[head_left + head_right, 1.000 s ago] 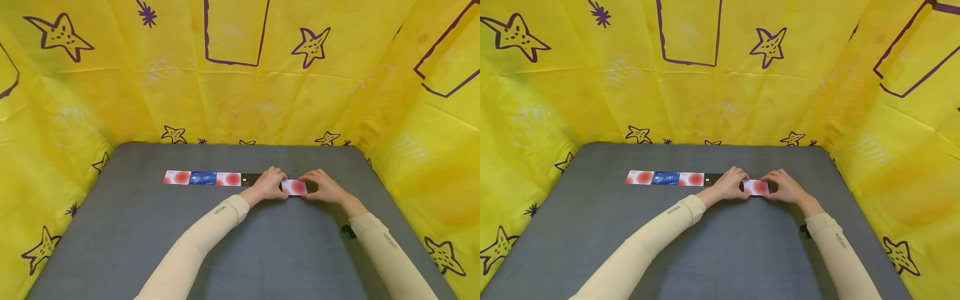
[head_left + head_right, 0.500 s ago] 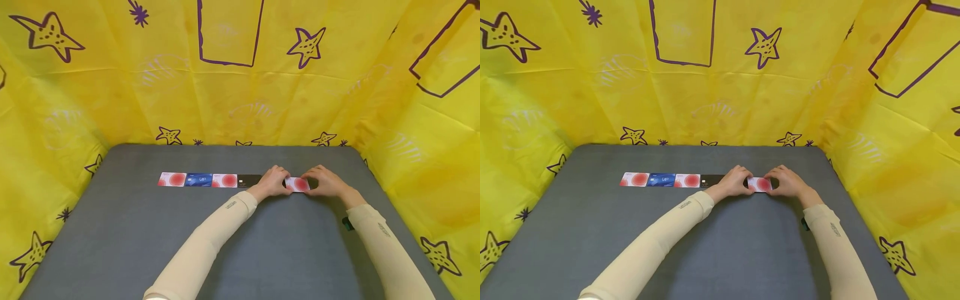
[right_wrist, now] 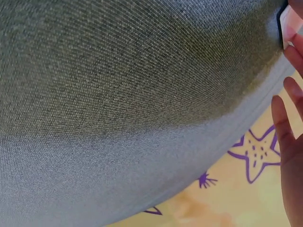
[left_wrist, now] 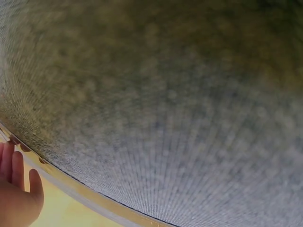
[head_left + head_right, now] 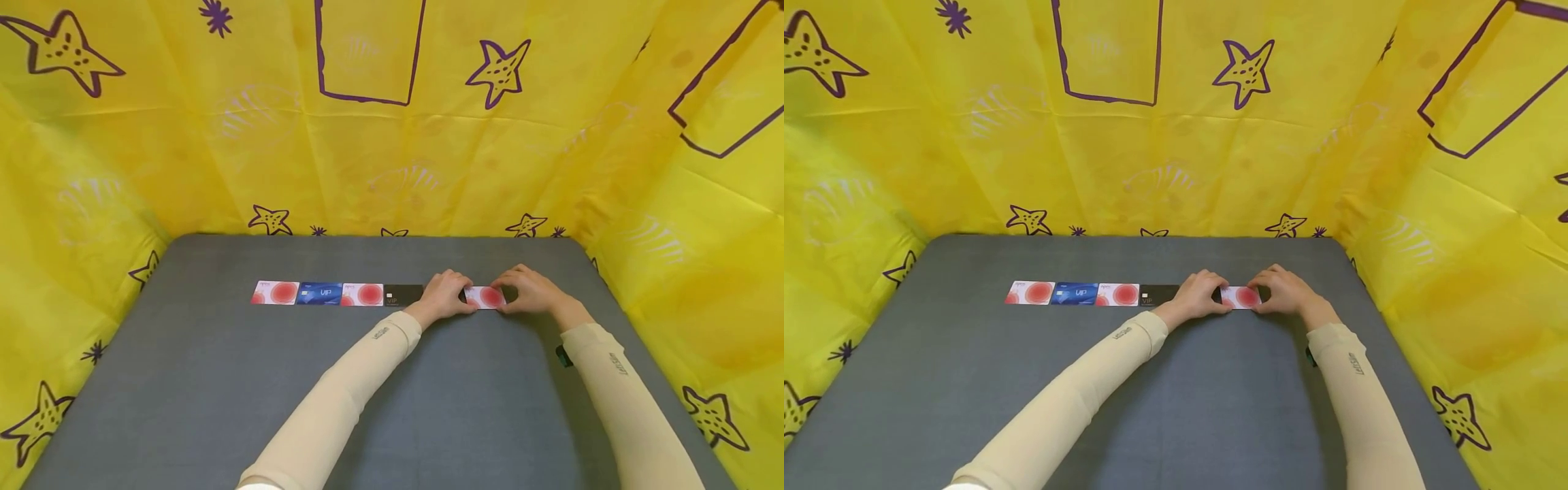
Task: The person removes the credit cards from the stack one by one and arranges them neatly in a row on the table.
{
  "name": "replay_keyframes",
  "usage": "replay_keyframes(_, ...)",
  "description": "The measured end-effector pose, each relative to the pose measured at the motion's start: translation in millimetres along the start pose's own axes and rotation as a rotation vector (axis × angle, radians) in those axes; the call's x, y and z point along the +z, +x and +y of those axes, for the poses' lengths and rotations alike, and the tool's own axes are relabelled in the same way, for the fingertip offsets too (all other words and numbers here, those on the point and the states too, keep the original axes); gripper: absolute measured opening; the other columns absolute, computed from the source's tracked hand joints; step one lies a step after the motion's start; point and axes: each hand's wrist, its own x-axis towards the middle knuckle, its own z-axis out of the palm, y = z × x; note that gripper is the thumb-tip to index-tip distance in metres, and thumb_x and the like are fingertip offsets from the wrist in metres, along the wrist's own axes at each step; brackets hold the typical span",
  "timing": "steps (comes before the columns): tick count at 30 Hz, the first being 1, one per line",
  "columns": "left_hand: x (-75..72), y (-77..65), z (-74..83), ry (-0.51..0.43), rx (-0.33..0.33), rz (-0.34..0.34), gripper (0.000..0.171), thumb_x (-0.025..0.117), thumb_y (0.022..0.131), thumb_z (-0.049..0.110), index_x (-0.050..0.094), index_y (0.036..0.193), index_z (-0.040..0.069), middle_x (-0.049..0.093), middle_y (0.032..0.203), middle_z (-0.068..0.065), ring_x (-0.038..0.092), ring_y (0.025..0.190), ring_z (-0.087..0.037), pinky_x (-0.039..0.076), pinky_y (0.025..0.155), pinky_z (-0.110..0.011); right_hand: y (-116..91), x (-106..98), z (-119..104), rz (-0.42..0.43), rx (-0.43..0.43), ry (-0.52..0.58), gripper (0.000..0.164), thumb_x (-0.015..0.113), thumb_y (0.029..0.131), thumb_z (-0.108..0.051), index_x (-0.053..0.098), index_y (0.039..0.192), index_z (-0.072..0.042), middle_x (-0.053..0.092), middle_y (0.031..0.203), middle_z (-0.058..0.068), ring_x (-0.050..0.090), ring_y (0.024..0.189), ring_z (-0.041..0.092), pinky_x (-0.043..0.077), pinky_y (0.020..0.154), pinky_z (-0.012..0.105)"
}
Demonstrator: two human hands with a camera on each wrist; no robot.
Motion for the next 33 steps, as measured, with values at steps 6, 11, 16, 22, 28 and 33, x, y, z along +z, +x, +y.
replay_keyframes(6, -1.4, 0.8, 0.4, -0.029, -0.017, -0.022, 0.049, 0.072, 0.085, 0.047, 0.067, 0.122, 0.016, 0.065, 0.117, 0.002, 0.054, 0.109, -0.017, 0.042, 0.095, -0.035, 1.7, -5.4, -0.5, -0.030, 0.007, 0.021, 0.043, 0.082, 0.075, -0.023, 0.070, 0.114, -0.007, 0.066, 0.113, 0.009, 0.048, 0.102, 0.030, 0.042, 0.088, 0.050)
replay_keyframes(11, -0.3, 0.6, 1.7, -0.030, -0.007, -0.030, 0.049, 0.070, 0.087, 0.046, 0.066, 0.124, 0.015, 0.064, 0.120, 0.001, 0.054, 0.110, -0.017, 0.042, 0.096, -0.034, -0.5, -6.3, 1.5, -0.045, 0.017, 0.032, 0.043, 0.081, 0.078, -0.023, 0.069, 0.117, -0.007, 0.065, 0.116, 0.010, 0.050, 0.105, 0.032, 0.041, 0.091, 0.052)
replay_keyframes(16, 0.0, -2.1, 4.3, -0.026, 0.000, -0.022, 0.048, 0.069, 0.088, 0.045, 0.065, 0.125, 0.014, 0.063, 0.122, 0.000, 0.055, 0.111, -0.018, 0.042, 0.097, -0.033, -3.0, -4.1, 4.5, -0.048, 0.025, 0.042, 0.044, 0.079, 0.081, -0.027, 0.068, 0.119, -0.007, 0.063, 0.118, 0.012, 0.051, 0.106, 0.033, 0.041, 0.092, 0.054)
replay_keyframes(22, -3.3, -5.9, 8.4, -0.030, -0.008, -0.024, 0.049, 0.070, 0.088, 0.043, 0.064, 0.127, 0.013, 0.064, 0.122, 0.000, 0.055, 0.110, -0.018, 0.044, 0.095, -0.032, -4.3, -1.6, 5.5, -0.031, 0.022, 0.064, 0.043, 0.080, 0.080, -0.025, 0.068, 0.117, -0.007, 0.064, 0.118, 0.012, 0.052, 0.104, 0.033, 0.039, 0.092, 0.053)
replay_keyframes(28, -3.8, -6.8, 10.3, 0.004, -0.015, -0.023, 0.052, 0.069, 0.089, 0.043, 0.062, 0.130, 0.013, 0.063, 0.124, -0.001, 0.056, 0.112, -0.019, 0.044, 0.096, -0.032, -5.3, 0.8, 2.5, -0.024, 0.046, 0.102, 0.043, 0.078, 0.081, -0.023, 0.066, 0.118, -0.005, 0.063, 0.119, 0.014, 0.052, 0.106, 0.034, 0.039, 0.094, 0.055)
replay_keyframes(33, -1.2, -7.5, 10.0, 0.025, -0.011, -0.035, 0.055, 0.068, 0.090, 0.044, 0.059, 0.133, 0.012, 0.062, 0.127, -0.002, 0.056, 0.114, -0.020, 0.044, 0.097, -0.033, -7.1, 4.4, 0.0, -0.016, 0.058, 0.101, 0.045, 0.077, 0.081, -0.021, 0.064, 0.120, -0.002, 0.062, 0.120, 0.015, 0.052, 0.106, 0.034, 0.039, 0.094, 0.054)
